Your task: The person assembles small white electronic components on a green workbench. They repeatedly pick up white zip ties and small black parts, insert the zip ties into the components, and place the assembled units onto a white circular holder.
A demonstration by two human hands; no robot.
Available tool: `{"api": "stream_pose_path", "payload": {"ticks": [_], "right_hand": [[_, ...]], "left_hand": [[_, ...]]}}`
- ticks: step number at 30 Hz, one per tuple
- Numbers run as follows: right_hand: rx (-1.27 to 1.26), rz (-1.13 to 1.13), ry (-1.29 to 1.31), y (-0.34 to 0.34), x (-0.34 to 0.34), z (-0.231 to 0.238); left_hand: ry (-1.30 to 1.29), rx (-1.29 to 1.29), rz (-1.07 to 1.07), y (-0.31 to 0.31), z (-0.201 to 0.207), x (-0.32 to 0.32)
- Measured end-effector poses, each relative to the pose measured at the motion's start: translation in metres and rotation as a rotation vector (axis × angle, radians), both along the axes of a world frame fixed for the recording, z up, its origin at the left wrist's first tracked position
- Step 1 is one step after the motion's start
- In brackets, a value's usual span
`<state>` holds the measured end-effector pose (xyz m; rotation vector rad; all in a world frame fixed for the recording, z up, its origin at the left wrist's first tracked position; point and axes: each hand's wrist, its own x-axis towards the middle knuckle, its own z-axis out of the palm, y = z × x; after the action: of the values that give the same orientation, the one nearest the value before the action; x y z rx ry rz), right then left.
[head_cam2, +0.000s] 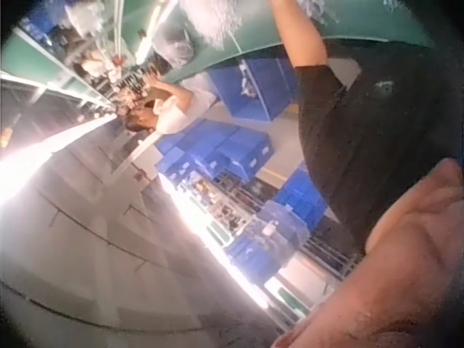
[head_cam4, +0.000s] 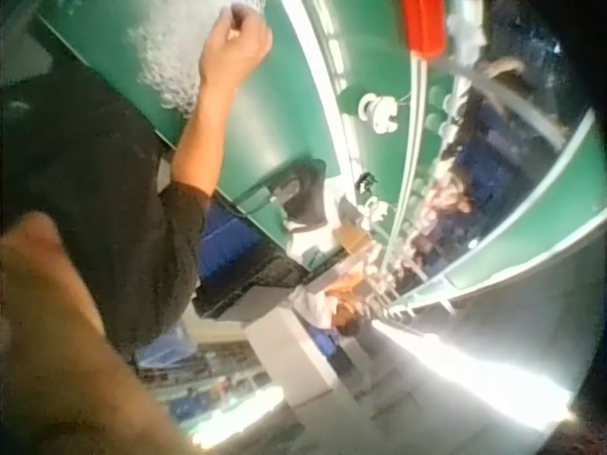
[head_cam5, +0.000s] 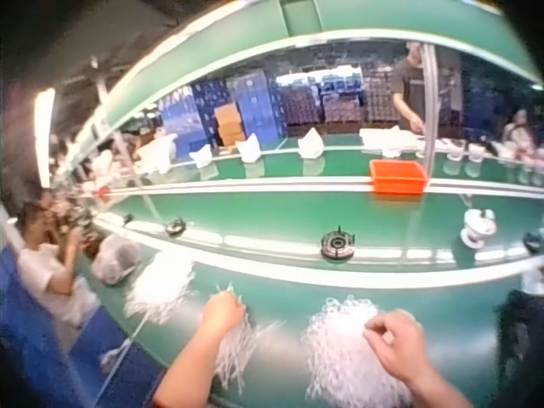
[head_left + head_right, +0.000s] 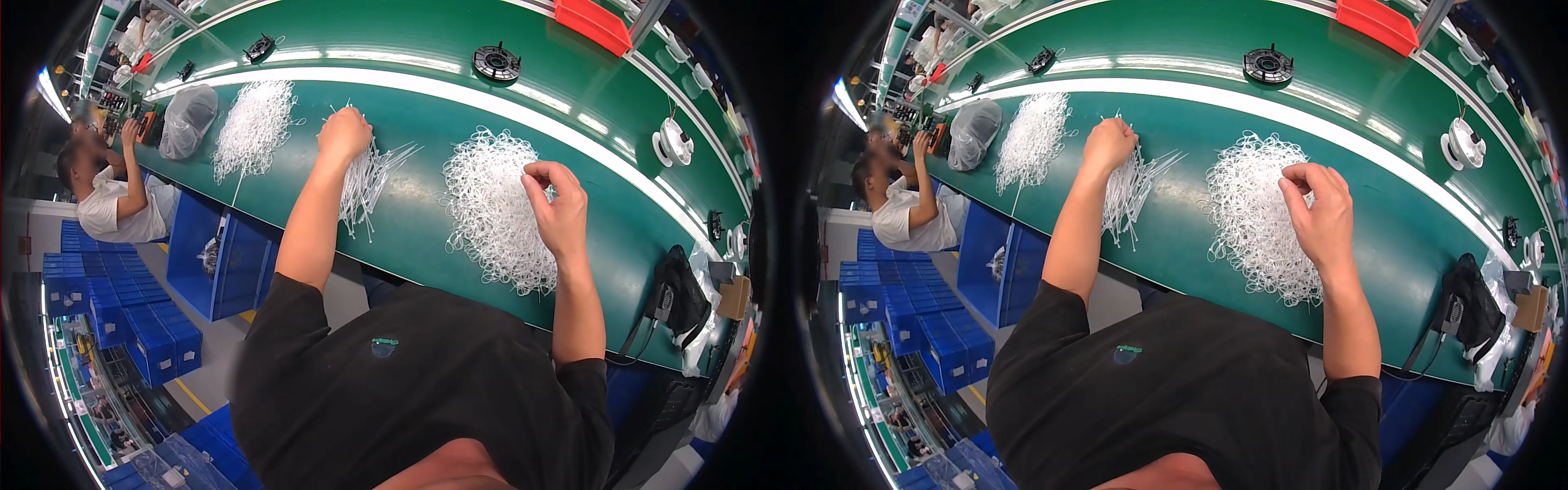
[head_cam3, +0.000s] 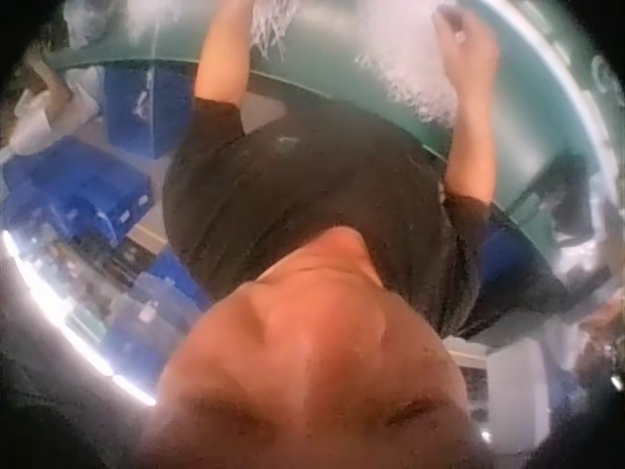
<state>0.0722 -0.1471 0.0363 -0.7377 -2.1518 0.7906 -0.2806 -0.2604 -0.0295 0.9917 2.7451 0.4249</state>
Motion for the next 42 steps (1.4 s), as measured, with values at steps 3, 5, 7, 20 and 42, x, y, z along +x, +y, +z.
{"api": "stream_pose_path", "payload": {"ticks": [3,5,7,20,42], "right_hand": [[0.005,0.011,-0.008,0.0,0.0,0.001],[0.002,0.021,-0.026,0.0,0.0,0.0],[0.003,0.029,-0.042,-0.001,0.0,-0.001],[0.037,0.083,-0.069,-0.001,0.003,0.001],[-0.21,0.169,0.354,-0.03,-0.051,0.012]], "left_hand": [[-0.006,-0.01,-0.009,0.001,0.001,0.0],[-0.025,-0.006,-0.033,0.002,0.001,-0.001],[-0.035,0.002,-0.059,0.002,0.003,0.0],[-0.154,0.308,-0.096,0.005,0.014,-0.004],[-1.454,1.123,-0.362,-0.002,0.049,0.146]]}}
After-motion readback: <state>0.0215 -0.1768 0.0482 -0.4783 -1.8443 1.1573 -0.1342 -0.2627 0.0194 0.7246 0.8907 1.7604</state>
